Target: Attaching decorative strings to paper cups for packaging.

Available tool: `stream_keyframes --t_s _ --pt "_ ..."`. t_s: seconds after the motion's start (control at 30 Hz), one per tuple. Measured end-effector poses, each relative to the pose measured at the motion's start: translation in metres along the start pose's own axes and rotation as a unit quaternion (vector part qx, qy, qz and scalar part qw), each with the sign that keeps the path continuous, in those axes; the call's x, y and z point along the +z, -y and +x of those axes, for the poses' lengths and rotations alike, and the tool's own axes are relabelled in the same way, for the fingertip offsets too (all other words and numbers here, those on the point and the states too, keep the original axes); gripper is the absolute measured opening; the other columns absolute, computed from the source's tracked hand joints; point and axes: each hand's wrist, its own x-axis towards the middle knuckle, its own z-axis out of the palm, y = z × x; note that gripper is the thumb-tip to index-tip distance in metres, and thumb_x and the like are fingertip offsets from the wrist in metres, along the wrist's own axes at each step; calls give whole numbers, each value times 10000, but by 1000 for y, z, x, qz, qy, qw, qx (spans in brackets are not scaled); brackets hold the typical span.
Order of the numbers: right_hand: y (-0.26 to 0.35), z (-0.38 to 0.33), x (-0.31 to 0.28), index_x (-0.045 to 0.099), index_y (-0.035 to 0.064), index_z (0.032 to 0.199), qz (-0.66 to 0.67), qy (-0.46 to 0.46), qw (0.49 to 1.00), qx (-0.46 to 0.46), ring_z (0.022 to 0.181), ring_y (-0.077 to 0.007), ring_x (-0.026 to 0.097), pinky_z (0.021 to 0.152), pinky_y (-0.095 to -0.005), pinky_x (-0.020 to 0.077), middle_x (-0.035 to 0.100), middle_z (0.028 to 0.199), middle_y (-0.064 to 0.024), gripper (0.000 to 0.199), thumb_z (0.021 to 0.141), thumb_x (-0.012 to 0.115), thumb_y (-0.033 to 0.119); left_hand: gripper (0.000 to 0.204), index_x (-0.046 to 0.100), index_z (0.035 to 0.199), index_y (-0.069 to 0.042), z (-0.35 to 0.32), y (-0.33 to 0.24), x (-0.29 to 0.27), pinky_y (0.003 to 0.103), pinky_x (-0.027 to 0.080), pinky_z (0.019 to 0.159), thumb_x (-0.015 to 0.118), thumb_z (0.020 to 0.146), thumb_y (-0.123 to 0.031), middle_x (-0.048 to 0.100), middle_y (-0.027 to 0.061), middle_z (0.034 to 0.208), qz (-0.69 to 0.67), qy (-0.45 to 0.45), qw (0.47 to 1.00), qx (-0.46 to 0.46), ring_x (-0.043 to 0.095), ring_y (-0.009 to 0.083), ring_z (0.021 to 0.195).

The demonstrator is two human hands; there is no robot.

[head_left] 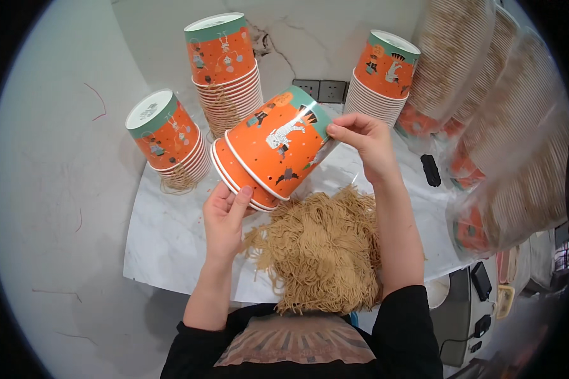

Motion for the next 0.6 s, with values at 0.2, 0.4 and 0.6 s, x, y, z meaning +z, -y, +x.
stream_keyframes --t_s 0.2,0.4,0.6 --pt "-11 -8 -38 741 23 920 28 -41 997 51 828 -99 626 798 -261 475 715 857 -33 121 827 792 83 312 587 1245 36 -8 -1 -1 255 572 758 639 981 -123 718 88 1086 15 13 999 -41 697 115 886" --pt "-16 -14 -66 726 45 992 130 -119 981 79 829 -86 618 818 -263 493 681 881 11 147 867 769 111 308 593 1234 41 -17 -11 -19 267 560 788 651 966 -99 717 101 1096 28 14 999 -38 690 120 902" --pt "-34 -6 -82 713 22 950 -116 -165 975 -95 839 -134 637 787 -277 496 681 917 -1 102 863 745 66 293 567 1237 49 -26 -39 -74 352 613 839 584 991 -110 690 131 1150 15 -107 993 49 711 203 977"
